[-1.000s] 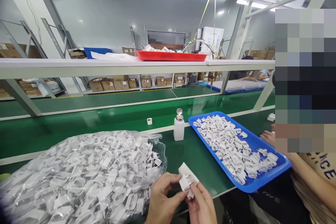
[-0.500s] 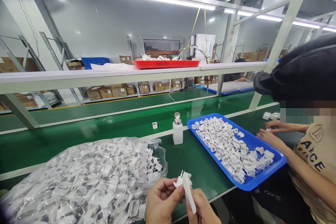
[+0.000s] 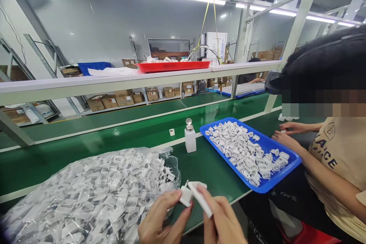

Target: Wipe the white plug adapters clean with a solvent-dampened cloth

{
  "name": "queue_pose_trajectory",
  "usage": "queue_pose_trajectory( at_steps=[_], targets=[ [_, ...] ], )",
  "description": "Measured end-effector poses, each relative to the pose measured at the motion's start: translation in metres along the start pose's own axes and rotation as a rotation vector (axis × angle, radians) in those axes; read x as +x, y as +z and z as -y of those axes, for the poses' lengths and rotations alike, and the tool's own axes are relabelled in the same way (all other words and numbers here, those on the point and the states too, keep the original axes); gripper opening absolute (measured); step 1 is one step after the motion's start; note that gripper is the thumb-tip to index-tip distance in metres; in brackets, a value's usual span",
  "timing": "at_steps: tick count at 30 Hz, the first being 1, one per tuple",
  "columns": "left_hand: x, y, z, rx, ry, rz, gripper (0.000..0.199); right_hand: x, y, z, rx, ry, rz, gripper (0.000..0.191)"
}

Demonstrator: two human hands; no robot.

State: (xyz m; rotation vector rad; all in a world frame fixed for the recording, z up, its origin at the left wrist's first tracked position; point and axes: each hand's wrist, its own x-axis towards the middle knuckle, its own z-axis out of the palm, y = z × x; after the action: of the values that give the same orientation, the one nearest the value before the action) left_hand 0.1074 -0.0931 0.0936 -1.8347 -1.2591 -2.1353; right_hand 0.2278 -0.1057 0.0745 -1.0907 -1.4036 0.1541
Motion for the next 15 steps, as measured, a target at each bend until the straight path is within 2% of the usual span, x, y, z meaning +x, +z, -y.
queue_pose_trajectory(
  at_steps=[2, 5, 7, 11, 13, 15],
  targets=[
    [0.005, -0.001, -0.009, 0.009, -0.027, -0.062, 0.018, 0.006, -0.006, 0.000, -0.034, 0.137, -0.067, 0.028],
    [0.010, -0.002, -0.021, -0.080, -0.219, -0.111, 0.016, 0.007, -0.008, 0.003, 0.188, 0.402, -0.051, 0.033],
    [0.012, -0.003, -0.026, -0.166, -0.409, -0.055, 0.019, 0.003, -0.003, 0.007, 0.433, 0.573, -0.042, 0.036],
    [0.015, -0.007, -0.030, -0.454, -0.878, 0.172, 0.034, -0.003, 0.009, 0.017, 0.942, 0.841, -0.088, 0.039],
    [0.018, -0.008, -0.030, -0.598, -1.066, 0.188, 0.043, -0.001, 0.010, 0.018, 1.067, 0.895, -0.066, 0.038],
    [0.020, -0.008, -0.029, -0.670, -1.163, 0.172, 0.045, 0.002, 0.009, 0.013, 1.129, 0.885, 0.025, 0.037]
  ],
)
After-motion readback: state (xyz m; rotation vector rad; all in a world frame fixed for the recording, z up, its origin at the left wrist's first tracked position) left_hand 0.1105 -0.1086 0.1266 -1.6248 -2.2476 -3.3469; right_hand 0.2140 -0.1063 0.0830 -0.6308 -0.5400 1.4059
